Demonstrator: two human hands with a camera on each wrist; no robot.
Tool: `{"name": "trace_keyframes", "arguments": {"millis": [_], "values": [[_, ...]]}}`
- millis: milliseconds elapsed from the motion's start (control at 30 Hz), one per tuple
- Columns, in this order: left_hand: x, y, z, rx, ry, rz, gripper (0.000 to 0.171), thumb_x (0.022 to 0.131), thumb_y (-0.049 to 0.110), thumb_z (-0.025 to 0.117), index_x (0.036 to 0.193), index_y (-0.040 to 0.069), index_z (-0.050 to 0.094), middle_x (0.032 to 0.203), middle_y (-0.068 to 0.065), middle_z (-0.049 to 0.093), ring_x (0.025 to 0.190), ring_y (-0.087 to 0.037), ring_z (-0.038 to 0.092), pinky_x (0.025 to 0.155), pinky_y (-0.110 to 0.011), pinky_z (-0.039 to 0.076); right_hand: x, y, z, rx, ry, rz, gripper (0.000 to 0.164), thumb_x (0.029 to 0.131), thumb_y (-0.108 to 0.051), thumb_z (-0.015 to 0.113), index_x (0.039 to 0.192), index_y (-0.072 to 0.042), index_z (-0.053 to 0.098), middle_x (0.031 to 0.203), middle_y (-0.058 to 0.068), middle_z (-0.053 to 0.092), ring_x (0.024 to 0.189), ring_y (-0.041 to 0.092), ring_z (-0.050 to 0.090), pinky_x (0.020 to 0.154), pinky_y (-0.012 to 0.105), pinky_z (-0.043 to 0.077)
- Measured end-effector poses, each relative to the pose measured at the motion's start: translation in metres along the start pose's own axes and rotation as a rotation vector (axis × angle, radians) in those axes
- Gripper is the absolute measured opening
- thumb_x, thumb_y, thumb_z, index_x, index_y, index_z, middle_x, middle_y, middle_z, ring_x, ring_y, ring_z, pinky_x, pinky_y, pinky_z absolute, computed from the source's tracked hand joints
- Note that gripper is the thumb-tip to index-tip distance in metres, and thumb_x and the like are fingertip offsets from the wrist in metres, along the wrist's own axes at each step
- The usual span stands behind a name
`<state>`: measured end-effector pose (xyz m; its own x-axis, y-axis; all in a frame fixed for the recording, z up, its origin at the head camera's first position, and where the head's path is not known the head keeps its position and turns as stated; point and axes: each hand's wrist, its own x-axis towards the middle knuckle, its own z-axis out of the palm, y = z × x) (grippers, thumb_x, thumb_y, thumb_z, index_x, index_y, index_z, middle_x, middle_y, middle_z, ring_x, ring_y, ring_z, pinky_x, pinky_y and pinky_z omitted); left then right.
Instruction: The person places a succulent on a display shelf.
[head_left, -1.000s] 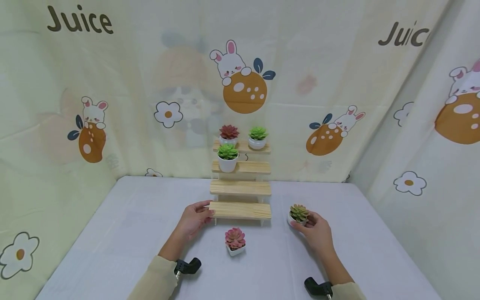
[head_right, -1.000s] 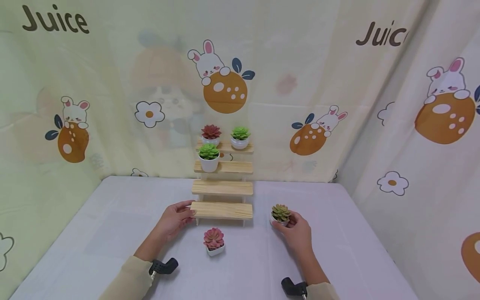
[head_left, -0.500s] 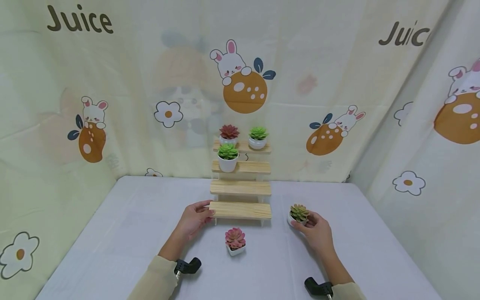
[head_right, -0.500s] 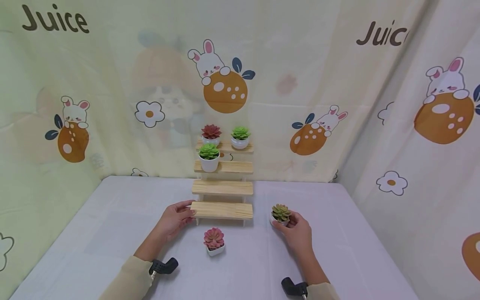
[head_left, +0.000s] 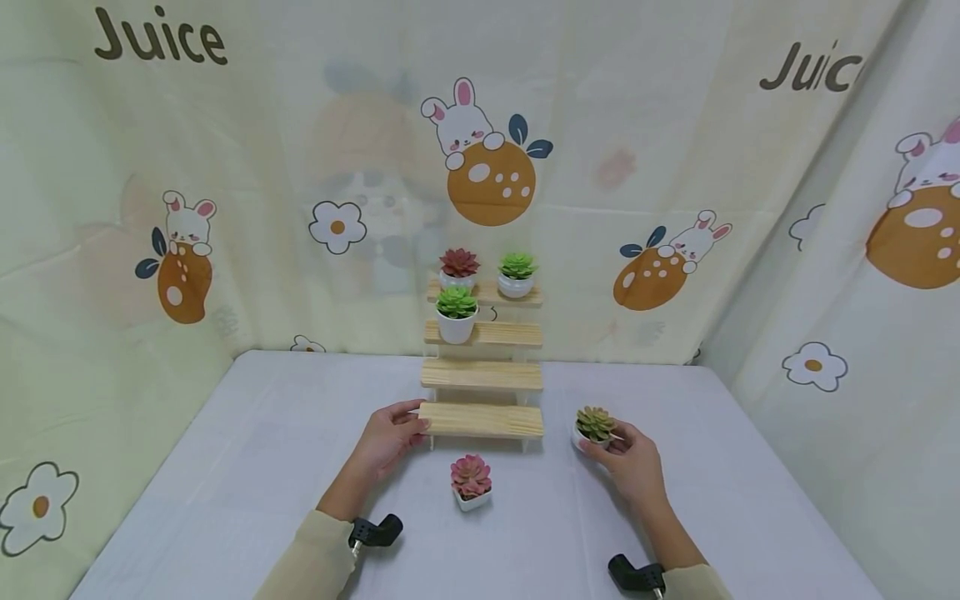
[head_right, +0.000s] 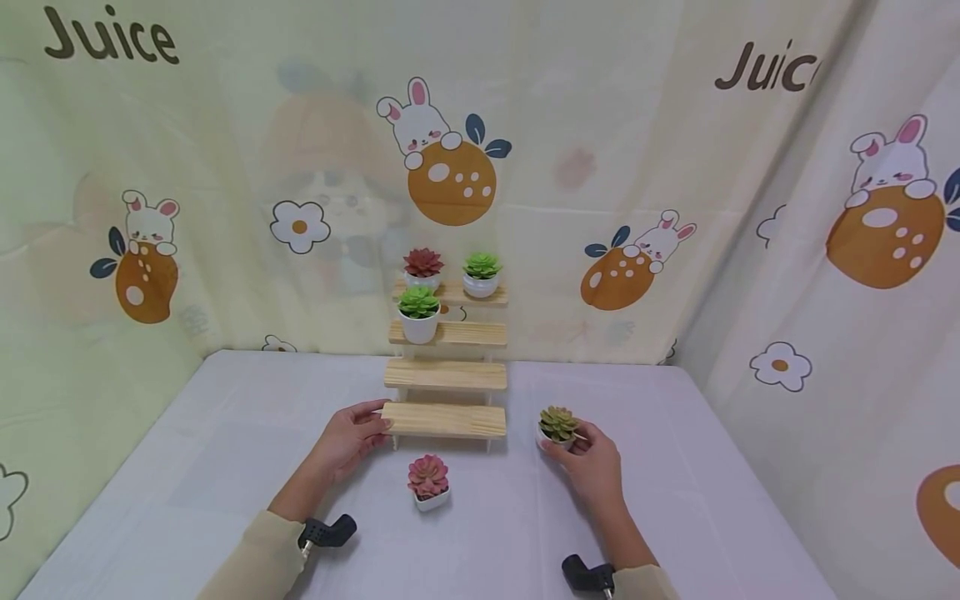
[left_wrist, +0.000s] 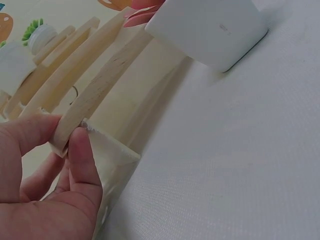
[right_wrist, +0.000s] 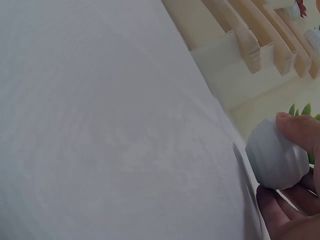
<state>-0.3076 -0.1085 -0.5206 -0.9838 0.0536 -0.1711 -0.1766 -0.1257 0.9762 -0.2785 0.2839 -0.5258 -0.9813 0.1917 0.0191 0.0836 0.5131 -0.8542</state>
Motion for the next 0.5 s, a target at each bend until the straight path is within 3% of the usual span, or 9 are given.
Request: {"name": "trace_keyframes", "arguments": {"millis": [167, 400, 500], "values": [[0.0, 0.0, 0.0, -0.001, 0.003, 0.003, 0.047, 0.094, 0.0, 0.068, 0.14, -0.002, 0.057, 0.114, -0.017, 0.066, 0.089, -0.017, 0.068, 0.078, -0.028, 0.062, 0.0, -0.007, 0.002, 0.038, -0.014, -0.007, 0.083, 0.08, -0.046, 0.087, 0.144, -0.004, 0.054, 0.141, 0.021, 0.06, 0.123, 0.029, 0.063, 0.081, 0.01, 0.051], [0.0, -0.001, 0.0, -0.011, 0.0, 0.008, 0.047, 0.094, -0.002, 0.067, 0.14, -0.003, 0.057, 0.112, -0.016, 0.066, 0.088, -0.017, 0.067, 0.076, -0.027, 0.061, 0.002, -0.015, 0.005, 0.08, 0.006, -0.057, 0.077, 0.08, -0.043, 0.088, 0.141, -0.007, 0.058, 0.134, 0.016, 0.066, 0.107, 0.013, 0.067, 0.077, 0.01, 0.053], [0.0, 0.0, 0.0, -0.009, 0.0, 0.002, 0.047, 0.094, -0.001, 0.068, 0.14, -0.003, 0.057, 0.113, -0.016, 0.066, 0.089, -0.017, 0.067, 0.077, -0.027, 0.061, 0.004, -0.021, 0.006, 0.103, 0.009, -0.083, 0.074, 0.081, -0.041, 0.088, 0.14, -0.008, 0.059, 0.134, 0.015, 0.065, 0.112, 0.017, 0.067, 0.079, 0.009, 0.053]]}}
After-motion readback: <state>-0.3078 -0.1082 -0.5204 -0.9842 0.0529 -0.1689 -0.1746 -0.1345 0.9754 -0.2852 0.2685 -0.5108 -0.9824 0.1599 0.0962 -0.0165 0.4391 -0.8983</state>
